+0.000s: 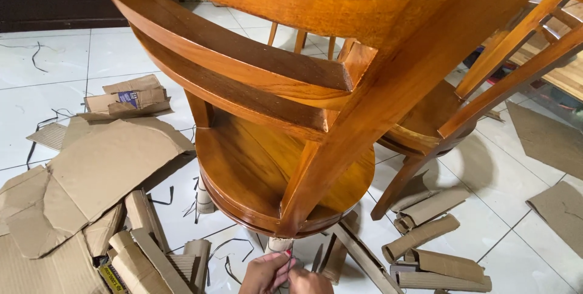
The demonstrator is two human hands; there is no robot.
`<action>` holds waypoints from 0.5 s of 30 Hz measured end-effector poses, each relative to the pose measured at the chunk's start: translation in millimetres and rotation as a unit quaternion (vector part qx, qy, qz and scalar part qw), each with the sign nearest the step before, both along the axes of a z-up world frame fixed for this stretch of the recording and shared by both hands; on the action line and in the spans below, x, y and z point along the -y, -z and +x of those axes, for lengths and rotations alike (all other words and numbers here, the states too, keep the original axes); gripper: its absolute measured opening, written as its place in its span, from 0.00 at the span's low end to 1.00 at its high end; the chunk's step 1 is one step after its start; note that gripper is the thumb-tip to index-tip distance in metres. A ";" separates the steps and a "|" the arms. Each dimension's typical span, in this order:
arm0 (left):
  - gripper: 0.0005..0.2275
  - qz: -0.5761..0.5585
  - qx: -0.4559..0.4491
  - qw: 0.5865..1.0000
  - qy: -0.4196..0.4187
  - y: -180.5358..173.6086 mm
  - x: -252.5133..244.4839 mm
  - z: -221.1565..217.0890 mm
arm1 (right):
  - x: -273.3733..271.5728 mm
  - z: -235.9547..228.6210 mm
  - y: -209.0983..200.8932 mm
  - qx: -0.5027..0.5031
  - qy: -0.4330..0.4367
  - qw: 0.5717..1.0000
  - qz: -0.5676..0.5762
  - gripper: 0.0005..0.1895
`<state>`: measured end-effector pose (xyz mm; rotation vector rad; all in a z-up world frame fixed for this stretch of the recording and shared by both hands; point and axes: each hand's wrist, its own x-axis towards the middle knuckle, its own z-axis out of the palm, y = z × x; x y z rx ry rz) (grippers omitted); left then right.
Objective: Wrapping wooden chair legs with cardboard and securing them with cable ties
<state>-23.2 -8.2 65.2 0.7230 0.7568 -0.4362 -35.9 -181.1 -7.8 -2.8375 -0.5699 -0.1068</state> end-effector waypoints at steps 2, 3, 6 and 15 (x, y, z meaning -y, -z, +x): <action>0.08 -0.006 0.000 1.000 0.006 -3.6 -0.2 -0.5 | -1.1 -5.5 -28.6 -0.059 0.007 0.996 0.062 0.04; 0.08 -0.010 -0.002 1.000 0.013 -6.0 -0.5 -0.2 | -1.8 -7.9 -43.3 -0.119 0.015 0.985 0.124 0.04; 0.03 0.022 0.001 0.999 0.031 5.7 -4.3 5.3 | 17.2 6.3 11.1 -0.275 0.070 0.937 0.203 0.20; 0.03 0.082 0.016 0.994 0.064 -12.9 -6.1 4.1 | -8.4 3.7 -50.6 -0.097 0.110 0.843 0.518 0.12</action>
